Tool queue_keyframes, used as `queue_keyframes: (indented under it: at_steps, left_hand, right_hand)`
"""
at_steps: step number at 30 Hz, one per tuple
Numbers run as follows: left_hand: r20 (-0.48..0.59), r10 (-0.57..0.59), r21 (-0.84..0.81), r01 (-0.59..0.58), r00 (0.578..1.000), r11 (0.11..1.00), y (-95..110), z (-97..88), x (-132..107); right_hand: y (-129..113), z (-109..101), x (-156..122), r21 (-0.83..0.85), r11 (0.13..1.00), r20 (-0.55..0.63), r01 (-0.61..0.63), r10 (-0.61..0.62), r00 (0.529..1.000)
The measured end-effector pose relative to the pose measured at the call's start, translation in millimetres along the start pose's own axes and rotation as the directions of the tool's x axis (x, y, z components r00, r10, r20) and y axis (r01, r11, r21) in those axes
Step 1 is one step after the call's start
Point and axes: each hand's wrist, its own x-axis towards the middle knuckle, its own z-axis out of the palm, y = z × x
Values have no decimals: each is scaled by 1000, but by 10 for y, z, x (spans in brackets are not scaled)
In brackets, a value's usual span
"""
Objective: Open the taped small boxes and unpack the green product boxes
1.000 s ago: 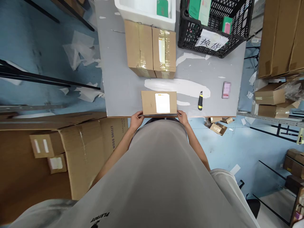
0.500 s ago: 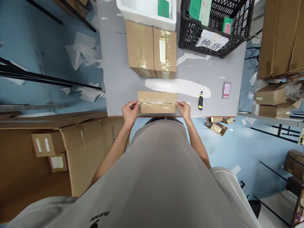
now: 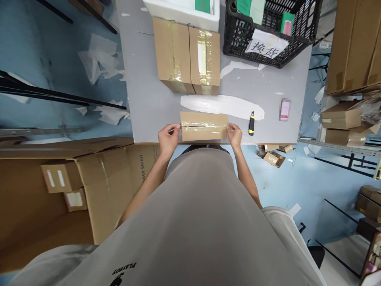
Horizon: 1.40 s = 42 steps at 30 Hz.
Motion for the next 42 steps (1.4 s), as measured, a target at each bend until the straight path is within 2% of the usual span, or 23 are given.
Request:
queue_keyframes:
  at_steps: [3, 6, 8, 11, 12, 14, 16, 17, 20, 23, 26, 29, 33, 36, 39, 42]
  left_hand:
    - [110, 129, 0, -129, 986, 992, 247, 124, -148]
    - [245, 223, -8, -228, 943, 974, 485, 278, -265]
    - [339, 257, -22, -265, 905, 964, 602, 371, -321]
    - [426, 285, -58, -288, 859, 956, 654, 465, -347]
    - [411, 280, -65, -279, 867, 958, 631, 485, -333]
    - [308, 221, -52, -216, 925, 975, 531, 516, -267]
    - [191, 102, -25, -99, 976, 995, 393, 550, -163]
    - [171, 37, -23, -33, 985, 999, 324, 570, -107]
    - [262, -103, -86, 129, 959, 988, 176, 634, 30]
    - [316, -141, -169, 202, 938, 965, 144, 656, 66]
    - [265, -161, -200, 217, 951, 956, 191, 585, 17]
    - [191, -126, -209, 166, 973, 964, 264, 417, -39]
    - [93, -71, -178, 87, 993, 980, 307, 144, -33]
    - [39, -86, -128, 90, 996, 988, 245, 7, 8]
    - [11, -124, -104, 124, 992, 987, 141, -36, 43]
    - [9, -131, -92, 131, 991, 987, 77, -12, 55]
  right_hand:
    - [-138, -41, -247, 10, 991, -95, 131, -129, 987]
    - [-356, 46, -536, 30, 966, -2, 259, -259, 966]
    - [-474, 121, -659, 13, 955, 35, 297, -297, 954]
    - [-529, 145, -691, -35, 957, -7, 288, -289, 957]
    - [-517, 121, -673, -38, 960, -18, 276, -277, 961]
    - [-473, 36, -628, -23, 968, -20, 251, -252, 968]
    - [-429, -62, -594, -10, 973, -22, 230, -230, 973]
    - [-413, -105, -586, -8, 975, -28, 221, -221, 975]
    - [-394, -188, -585, -5, 981, -38, 195, -196, 980]
    - [-389, -215, -589, 6, 985, -46, 171, -171, 984]
    - [-372, -212, -556, 46, 986, -60, 159, -156, 986]
    - [-348, -143, -472, 123, 981, -28, 147, -145, 989]
    - [-318, 111, -346, 189, 976, 55, 111, -124, 991]
    - [-297, 331, -303, 233, 970, 151, 63, -100, 984]
    - [-278, 453, -294, 281, 959, 208, 25, -86, 974]
    - [-259, 458, -269, 278, 960, 223, 36, -101, 970]
